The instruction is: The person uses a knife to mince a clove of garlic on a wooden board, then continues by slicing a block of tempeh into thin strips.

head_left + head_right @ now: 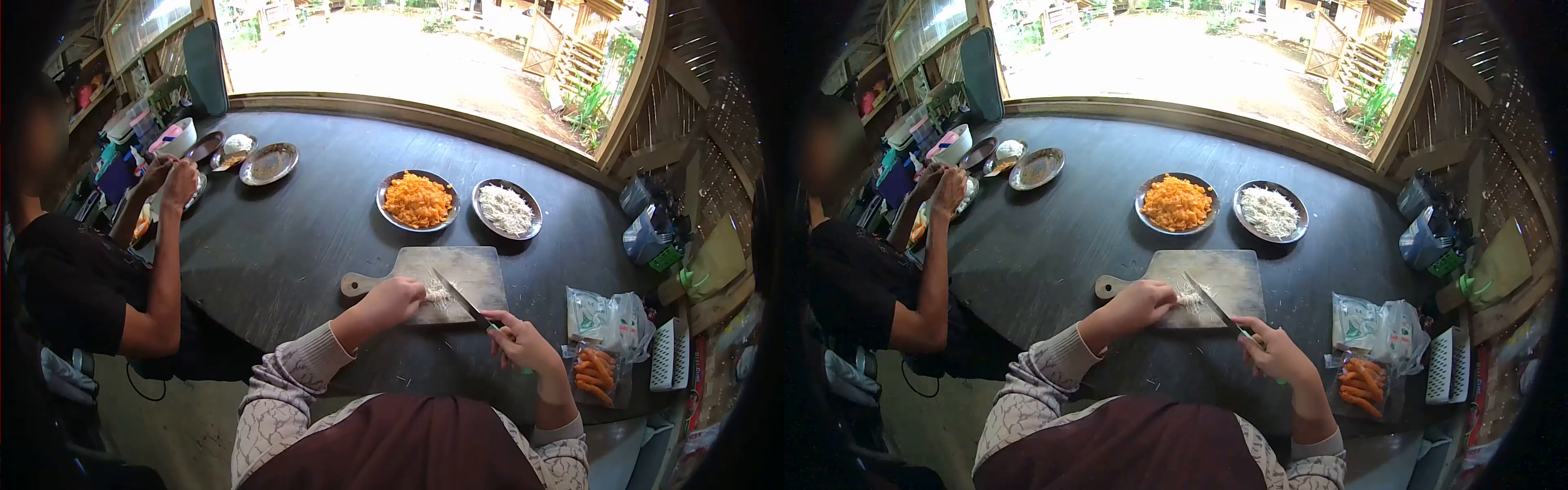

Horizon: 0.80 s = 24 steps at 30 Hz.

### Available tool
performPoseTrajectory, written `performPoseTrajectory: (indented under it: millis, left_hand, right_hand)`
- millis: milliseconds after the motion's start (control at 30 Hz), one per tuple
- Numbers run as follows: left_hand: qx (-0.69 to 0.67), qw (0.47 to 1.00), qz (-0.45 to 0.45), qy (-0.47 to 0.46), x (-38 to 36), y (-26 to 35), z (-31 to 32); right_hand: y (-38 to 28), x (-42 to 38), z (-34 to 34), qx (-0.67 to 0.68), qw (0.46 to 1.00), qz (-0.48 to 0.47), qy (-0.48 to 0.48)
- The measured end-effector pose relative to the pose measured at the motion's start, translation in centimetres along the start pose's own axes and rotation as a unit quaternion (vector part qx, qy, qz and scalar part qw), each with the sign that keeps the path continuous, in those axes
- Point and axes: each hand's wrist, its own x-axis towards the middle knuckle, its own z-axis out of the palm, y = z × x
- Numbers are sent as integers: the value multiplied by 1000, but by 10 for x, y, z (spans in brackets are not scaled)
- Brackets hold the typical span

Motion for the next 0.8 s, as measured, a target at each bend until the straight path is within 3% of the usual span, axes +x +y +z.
performPoseTrajectory:
  millis: [167, 267, 367, 800]
  left_hand:
    - [51, 998, 26, 13, -3, 10, -6]
    - [43, 999, -21, -19, -4, 11, -6]
    - [43, 999, -3, -17, -4, 10, -7]
    - [63, 998, 3, -31, -3, 11, -6]
  right_hand:
    - [14, 9, 2, 83, 995, 16, -48]
    - [19, 11, 7, 99, 992, 6, -77]
    - [15, 7, 10, 107, 990, 25, -86]
    - [-11, -2, 39, 104, 992, 41, -54]
